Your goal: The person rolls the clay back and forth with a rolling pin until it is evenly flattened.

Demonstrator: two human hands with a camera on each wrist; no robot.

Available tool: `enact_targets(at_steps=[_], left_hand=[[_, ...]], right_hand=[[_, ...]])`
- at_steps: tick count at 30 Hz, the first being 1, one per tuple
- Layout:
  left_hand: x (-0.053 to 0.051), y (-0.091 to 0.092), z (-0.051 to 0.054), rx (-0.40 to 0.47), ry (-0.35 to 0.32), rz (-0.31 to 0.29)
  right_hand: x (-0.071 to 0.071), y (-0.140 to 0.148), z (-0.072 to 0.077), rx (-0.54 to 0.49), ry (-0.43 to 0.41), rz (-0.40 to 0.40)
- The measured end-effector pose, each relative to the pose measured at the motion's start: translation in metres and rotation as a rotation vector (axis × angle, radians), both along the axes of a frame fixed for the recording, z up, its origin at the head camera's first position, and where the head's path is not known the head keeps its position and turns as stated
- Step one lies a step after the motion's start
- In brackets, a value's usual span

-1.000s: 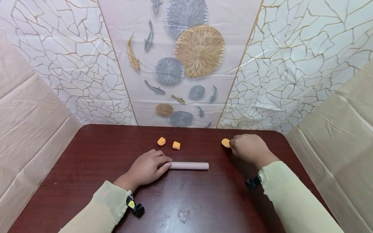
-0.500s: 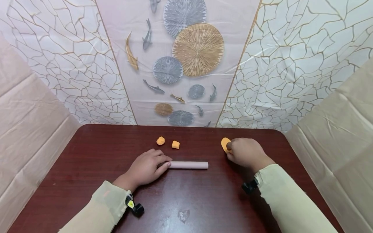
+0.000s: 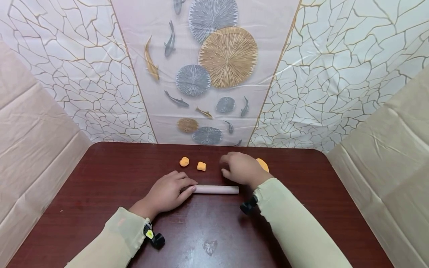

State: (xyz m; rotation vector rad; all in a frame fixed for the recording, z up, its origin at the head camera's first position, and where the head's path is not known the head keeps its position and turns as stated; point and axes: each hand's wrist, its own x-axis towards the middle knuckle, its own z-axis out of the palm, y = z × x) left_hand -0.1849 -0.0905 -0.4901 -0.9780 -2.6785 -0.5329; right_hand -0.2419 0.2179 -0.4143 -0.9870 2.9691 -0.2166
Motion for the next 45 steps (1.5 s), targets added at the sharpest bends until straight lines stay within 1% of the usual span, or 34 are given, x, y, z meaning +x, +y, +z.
enact_targets(at_steps=[6, 10, 13, 16, 19, 24, 32, 38, 41, 45], left_hand=[[-0.001, 0.001, -0.001, -0.001, 0.016, -0.003], [-0.002, 0.001, -0.002, -0.007, 0.018, -0.007], [-0.002, 0.001, -0.001, -0.007, 0.008, -0.012], [-0.002, 0.0, 0.0, -0.007, -0.002, -0.018], [-0.002, 0.0, 0.001, -0.009, 0.0, -0.021], [-0.001, 0.0, 0.002, -0.006, 0.007, -0.024], [0.0, -0.001, 0.005, -0.009, 0.006, -0.027], [0.0, -0.001, 0.002, -0.007, 0.002, -0.029], [0.001, -0.001, 0.001, -0.001, 0.003, -0.027], [0.001, -0.001, 0.0, 0.004, 0.006, -0.024]], right_hand=[[-0.009, -0.031, -0.003, -0.072, -0.063, -0.001], [-0.014, -0.044, -0.006, -0.078, -0.101, 0.04], [-0.017, -0.053, -0.005, -0.065, -0.115, 0.097], [-0.02, -0.06, -0.004, -0.037, -0.125, 0.13], [-0.023, -0.066, -0.006, -0.008, -0.132, 0.145], [-0.025, -0.073, -0.01, 0.004, -0.134, 0.172], [-0.024, -0.079, -0.013, 0.029, -0.09, 0.168], [-0.022, -0.079, -0.015, 0.009, -0.096, 0.132], [-0.02, -0.078, -0.012, -0.009, -0.095, 0.107], [-0.012, -0.077, -0.001, -0.042, -0.083, 0.097]])
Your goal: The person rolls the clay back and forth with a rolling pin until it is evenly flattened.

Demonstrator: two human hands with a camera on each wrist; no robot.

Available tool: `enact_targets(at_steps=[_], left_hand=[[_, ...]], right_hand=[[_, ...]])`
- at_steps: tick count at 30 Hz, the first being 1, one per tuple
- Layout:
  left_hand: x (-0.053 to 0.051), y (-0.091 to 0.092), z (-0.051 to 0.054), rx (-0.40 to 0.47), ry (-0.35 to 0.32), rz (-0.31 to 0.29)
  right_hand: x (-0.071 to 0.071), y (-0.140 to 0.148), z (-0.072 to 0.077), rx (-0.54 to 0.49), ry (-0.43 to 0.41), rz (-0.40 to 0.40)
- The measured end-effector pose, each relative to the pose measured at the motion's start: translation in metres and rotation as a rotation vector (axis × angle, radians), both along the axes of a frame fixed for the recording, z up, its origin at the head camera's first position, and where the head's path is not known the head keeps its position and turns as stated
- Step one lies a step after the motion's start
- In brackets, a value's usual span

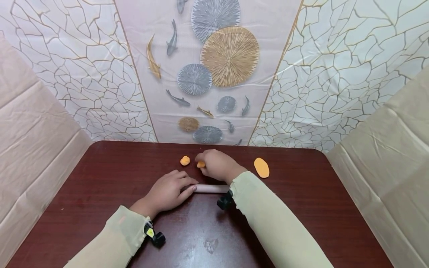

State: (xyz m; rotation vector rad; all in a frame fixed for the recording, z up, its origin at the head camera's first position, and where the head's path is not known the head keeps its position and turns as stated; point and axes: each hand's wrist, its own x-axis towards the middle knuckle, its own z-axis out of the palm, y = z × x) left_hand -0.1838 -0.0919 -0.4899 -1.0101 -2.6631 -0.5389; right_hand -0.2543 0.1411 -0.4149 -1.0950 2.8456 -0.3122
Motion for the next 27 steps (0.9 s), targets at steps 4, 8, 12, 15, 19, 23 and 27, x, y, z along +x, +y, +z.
enact_targets(at_steps=[4, 8, 12, 15, 19, 23, 27], left_hand=[[0.0, 0.0, 0.0, 0.001, 0.002, 0.0], [0.001, 0.001, -0.001, 0.007, 0.005, -0.003], [0.002, 0.001, -0.001, 0.001, 0.007, -0.001], [0.002, 0.001, -0.002, -0.014, 0.011, 0.003], [0.002, 0.0, -0.001, -0.015, 0.008, 0.005], [0.003, 0.0, 0.001, -0.004, 0.0, 0.004], [0.003, 0.0, 0.001, -0.014, 0.006, 0.008]], right_hand=[[0.011, 0.004, 0.015, -0.062, 0.03, 0.021], [0.027, 0.013, 0.029, -0.161, 0.06, 0.055], [0.044, 0.023, 0.035, -0.238, 0.071, 0.075], [0.057, 0.027, 0.034, -0.269, 0.056, 0.09], [0.074, 0.031, 0.025, -0.289, 0.019, 0.132], [0.088, 0.032, 0.013, -0.281, 0.001, 0.186], [0.096, 0.031, 0.001, -0.254, -0.015, 0.198]])
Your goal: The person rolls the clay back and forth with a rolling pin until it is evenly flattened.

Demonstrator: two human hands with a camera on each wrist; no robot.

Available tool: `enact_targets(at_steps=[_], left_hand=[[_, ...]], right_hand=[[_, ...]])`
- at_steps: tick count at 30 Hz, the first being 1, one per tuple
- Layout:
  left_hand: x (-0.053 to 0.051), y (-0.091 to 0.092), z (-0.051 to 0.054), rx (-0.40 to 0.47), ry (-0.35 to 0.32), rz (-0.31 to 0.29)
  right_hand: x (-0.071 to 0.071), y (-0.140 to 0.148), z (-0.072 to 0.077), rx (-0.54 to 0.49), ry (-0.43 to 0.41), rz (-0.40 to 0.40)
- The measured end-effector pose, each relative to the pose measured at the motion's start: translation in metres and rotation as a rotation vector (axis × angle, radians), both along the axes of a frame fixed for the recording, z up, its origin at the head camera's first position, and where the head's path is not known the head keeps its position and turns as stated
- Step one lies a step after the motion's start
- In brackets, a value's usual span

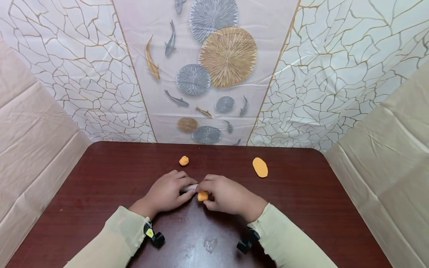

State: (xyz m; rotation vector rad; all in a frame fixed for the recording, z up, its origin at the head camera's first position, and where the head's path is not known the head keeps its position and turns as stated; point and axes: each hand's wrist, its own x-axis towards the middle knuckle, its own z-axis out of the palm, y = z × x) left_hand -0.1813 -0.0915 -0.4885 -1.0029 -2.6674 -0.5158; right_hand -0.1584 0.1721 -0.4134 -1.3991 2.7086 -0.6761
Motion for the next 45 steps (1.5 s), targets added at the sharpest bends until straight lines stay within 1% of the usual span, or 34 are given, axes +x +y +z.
enact_targets(at_steps=[7, 15, 20, 24, 27, 33, 40, 45], left_hand=[[0.0, 0.0, -0.001, -0.01, 0.002, 0.003], [-0.001, 0.0, -0.002, -0.01, -0.004, 0.001], [0.0, 0.0, -0.001, -0.003, -0.002, -0.002], [0.0, -0.001, -0.001, -0.001, -0.004, -0.002], [0.0, -0.001, 0.0, -0.004, -0.009, -0.002], [0.001, 0.0, 0.001, -0.006, -0.012, -0.003], [0.001, -0.001, 0.0, -0.014, -0.005, -0.007], [0.0, -0.001, -0.002, -0.021, 0.001, -0.006]], right_hand=[[0.006, -0.004, -0.011, 0.059, -0.036, -0.051], [0.009, -0.007, -0.017, 0.111, -0.013, -0.105], [0.009, -0.009, -0.02, 0.1, -0.002, -0.128], [0.008, -0.009, -0.022, 0.091, 0.005, -0.135], [0.008, -0.008, -0.023, 0.104, 0.002, -0.137], [0.009, -0.005, -0.022, 0.117, 0.0, -0.16], [0.01, -0.001, -0.019, 0.124, -0.025, -0.139], [0.012, -0.001, -0.018, 0.146, -0.022, -0.134]])
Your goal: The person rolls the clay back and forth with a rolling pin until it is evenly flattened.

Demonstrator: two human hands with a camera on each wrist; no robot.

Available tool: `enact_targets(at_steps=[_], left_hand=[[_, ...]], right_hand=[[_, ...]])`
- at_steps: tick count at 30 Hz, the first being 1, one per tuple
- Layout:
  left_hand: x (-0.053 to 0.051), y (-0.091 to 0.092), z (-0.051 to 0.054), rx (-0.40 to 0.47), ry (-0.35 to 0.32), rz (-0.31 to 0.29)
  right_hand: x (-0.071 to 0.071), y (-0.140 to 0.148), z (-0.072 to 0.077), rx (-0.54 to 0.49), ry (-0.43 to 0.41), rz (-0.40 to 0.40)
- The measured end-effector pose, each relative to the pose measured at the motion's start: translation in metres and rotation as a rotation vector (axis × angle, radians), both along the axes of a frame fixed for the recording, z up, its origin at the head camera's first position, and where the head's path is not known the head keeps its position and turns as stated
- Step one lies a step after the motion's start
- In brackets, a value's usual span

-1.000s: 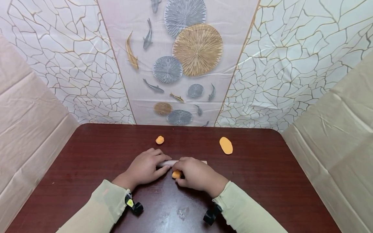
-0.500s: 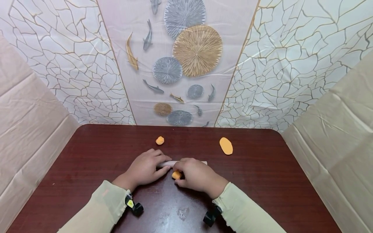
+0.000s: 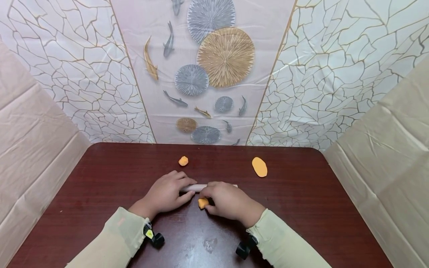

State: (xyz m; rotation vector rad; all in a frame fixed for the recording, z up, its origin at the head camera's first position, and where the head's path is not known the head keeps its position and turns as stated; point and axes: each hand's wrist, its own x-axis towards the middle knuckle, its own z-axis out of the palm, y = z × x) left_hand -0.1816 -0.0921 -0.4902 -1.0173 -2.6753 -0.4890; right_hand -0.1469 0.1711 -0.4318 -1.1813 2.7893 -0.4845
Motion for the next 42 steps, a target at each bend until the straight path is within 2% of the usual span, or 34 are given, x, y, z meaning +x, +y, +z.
enact_targets(at_steps=[6, 9, 11, 16, 20, 24, 30, 34, 38, 42], left_hand=[[0.0, 0.0, -0.001, -0.004, -0.008, -0.002], [0.0, 0.0, 0.0, -0.004, -0.024, 0.0], [0.0, 0.0, 0.0, -0.004, -0.035, 0.001], [-0.001, -0.001, 0.001, 0.0, -0.051, -0.004], [-0.001, -0.002, 0.003, -0.004, -0.07, -0.009], [0.0, -0.002, 0.006, -0.038, -0.058, -0.018], [0.008, 0.003, 0.024, -0.102, 0.012, -0.023], [0.017, 0.004, 0.04, -0.117, 0.026, -0.044], [0.029, 0.004, 0.051, -0.109, -0.006, -0.058], [0.041, 0.006, 0.055, -0.112, -0.052, -0.059]], right_hand=[[-0.004, 0.005, 0.003, -0.043, 0.016, 0.021], [-0.01, 0.011, 0.005, -0.047, 0.085, -0.004], [-0.014, 0.015, 0.004, -0.015, 0.13, -0.04], [-0.019, 0.019, -0.008, 0.07, 0.133, -0.085], [-0.02, 0.016, -0.018, 0.063, 0.16, -0.078], [-0.02, 0.015, -0.02, 0.064, 0.195, -0.079], [-0.016, 0.018, -0.009, 0.082, 0.225, -0.07], [-0.01, 0.019, 0.0, 0.054, 0.26, -0.055], [-0.003, 0.016, 0.004, 0.046, 0.248, -0.056], [0.003, 0.013, 0.002, 0.083, 0.273, -0.062]])
